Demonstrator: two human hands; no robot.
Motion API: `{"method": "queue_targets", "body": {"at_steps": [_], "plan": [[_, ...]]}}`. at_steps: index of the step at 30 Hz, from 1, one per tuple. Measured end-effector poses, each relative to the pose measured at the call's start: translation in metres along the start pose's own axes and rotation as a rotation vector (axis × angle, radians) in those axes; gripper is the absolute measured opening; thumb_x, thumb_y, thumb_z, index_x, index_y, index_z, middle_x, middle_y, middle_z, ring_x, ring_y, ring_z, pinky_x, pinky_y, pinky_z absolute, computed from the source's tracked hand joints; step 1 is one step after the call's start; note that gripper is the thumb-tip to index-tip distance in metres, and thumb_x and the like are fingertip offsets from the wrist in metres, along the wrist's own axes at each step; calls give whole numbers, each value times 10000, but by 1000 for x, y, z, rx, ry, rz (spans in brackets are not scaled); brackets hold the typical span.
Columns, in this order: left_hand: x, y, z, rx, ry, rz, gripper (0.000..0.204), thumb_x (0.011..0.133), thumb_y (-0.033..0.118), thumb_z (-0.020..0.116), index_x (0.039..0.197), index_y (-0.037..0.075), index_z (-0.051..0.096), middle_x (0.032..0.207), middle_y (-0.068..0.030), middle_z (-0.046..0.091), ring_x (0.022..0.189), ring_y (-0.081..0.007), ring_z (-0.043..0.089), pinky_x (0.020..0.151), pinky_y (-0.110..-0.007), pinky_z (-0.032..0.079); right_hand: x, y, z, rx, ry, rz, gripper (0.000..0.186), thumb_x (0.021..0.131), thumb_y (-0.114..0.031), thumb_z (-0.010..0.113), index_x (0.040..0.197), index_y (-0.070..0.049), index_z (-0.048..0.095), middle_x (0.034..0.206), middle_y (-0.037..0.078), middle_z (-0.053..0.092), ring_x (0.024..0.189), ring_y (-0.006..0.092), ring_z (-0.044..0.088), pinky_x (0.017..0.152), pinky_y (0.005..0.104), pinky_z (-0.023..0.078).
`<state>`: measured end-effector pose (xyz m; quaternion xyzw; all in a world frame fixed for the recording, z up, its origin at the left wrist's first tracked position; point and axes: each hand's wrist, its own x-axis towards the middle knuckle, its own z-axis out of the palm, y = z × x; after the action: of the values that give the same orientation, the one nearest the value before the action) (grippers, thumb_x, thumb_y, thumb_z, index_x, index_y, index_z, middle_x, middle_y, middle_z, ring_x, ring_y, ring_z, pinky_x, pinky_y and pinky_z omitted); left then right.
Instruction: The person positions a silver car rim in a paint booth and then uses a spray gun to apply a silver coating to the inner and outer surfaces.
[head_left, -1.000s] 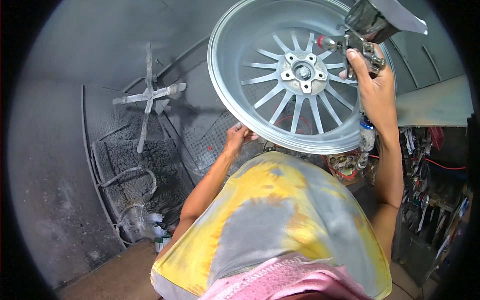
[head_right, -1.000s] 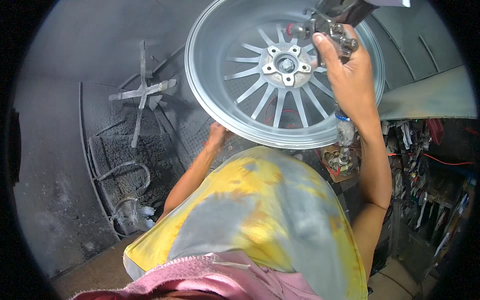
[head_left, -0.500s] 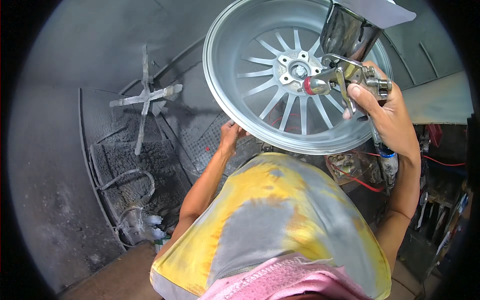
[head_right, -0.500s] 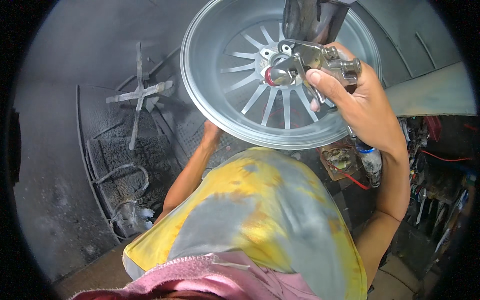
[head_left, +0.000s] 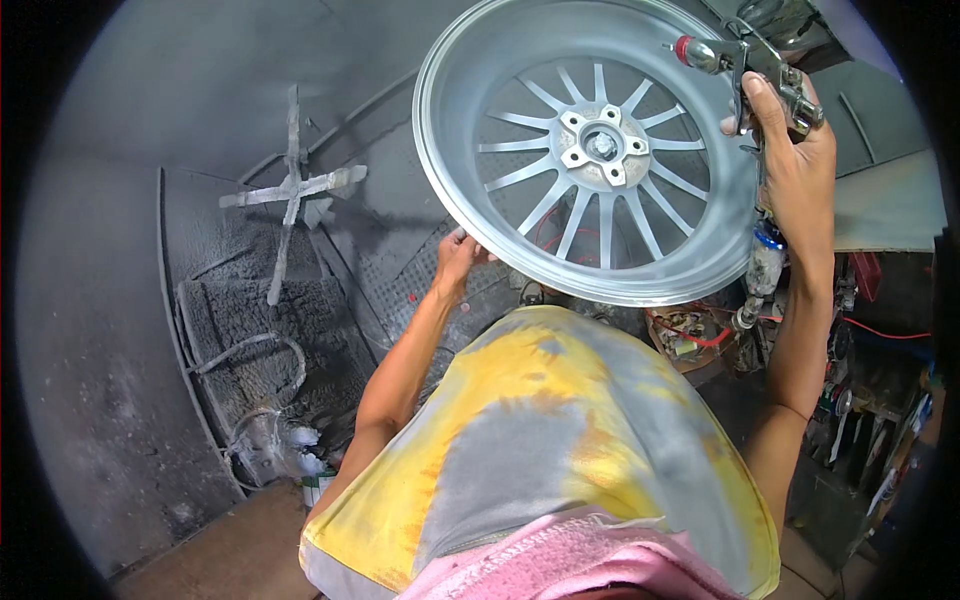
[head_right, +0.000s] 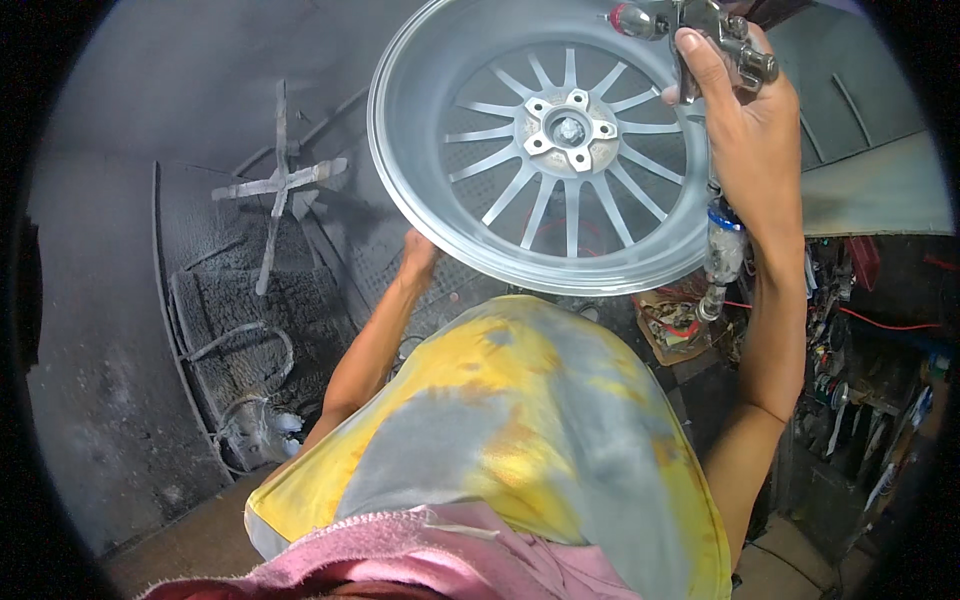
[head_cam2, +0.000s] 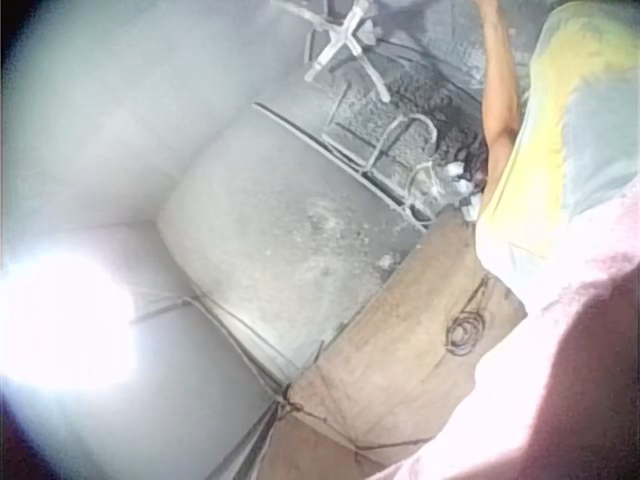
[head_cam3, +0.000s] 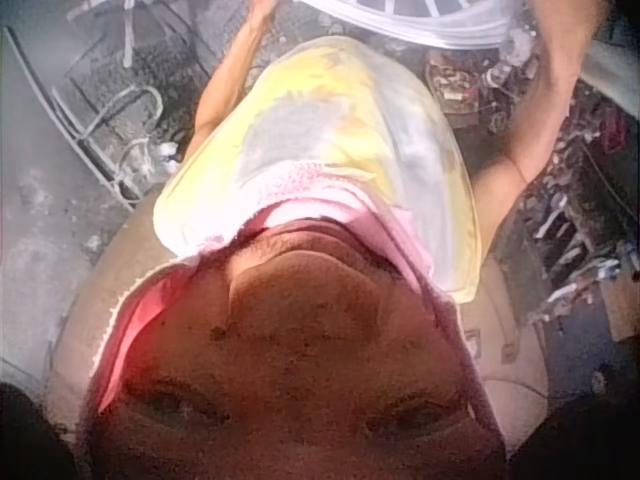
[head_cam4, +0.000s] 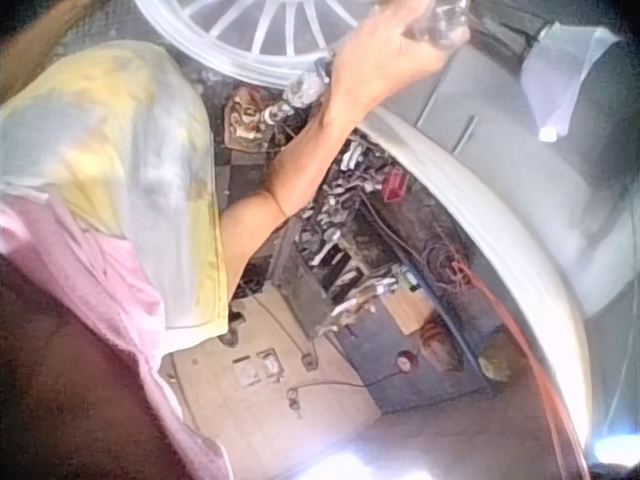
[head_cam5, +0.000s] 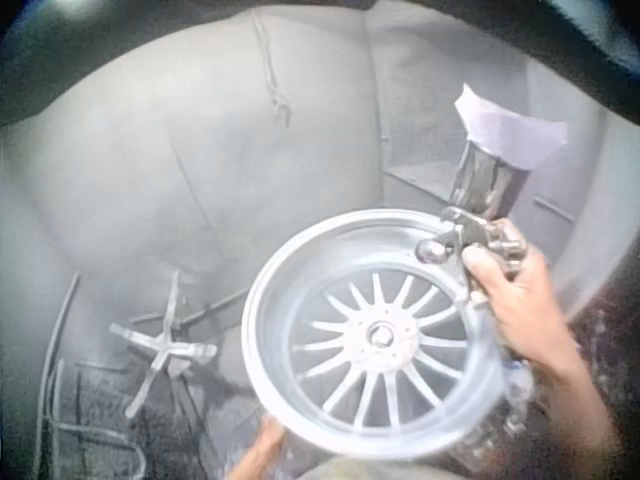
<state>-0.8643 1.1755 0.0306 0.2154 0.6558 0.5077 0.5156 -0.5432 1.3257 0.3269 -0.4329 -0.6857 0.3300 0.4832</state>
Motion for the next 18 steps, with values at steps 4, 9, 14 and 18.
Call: {"method": "queue_targets", "body": {"at_steps": [4, 9, 14, 18], "plan": [[10, -4, -7, 11, 16, 17, 230, 998, 226, 628, 1025, 8, 693, 755, 1, 612, 728, -147, 675, 749, -370, 616, -5, -11, 1, 70, -64, 41, 255, 1032, -265, 652, 1119, -26, 671, 851, 0, 664, 727, 80, 624, 692, 243, 488], [9, 9, -2, -7, 11, 48, 202, 986, 201, 630, 1009, 10, 691, 717, 11, 595, 714, -150, 674, 745, -370, 613, -26, -36, -7, 187, -252, 196, 253, 1020, -238, 660, 1149, -20, 653, 869, -12, 656, 728, 62, 620, 691, 238, 501], [20, 0, -14, 45, -51, 25, 202, 998, 184, 617, 1033, -1, 690, 792, -18, 650, 741, -165, 693, 773, -377, 621, -40, -51, -16, 216, -397, 218, 223, 1019, -189, 655, 1153, -12, 631, 871, -13, 647, 733, 61, 603, 678, 225, 499], [23, -9, -24, 113, -97, -33, 225, 1020, 189, 601, 1063, -17, 683, 910, -70, 708, 779, -185, 713, 824, -371, 633, -37, -56, -1, 266, -377, 168, 207, 1021, -174, 651, 1142, -7, 634, 874, -12, 644, 748, 64, 598, 695, 239, 509]]}}
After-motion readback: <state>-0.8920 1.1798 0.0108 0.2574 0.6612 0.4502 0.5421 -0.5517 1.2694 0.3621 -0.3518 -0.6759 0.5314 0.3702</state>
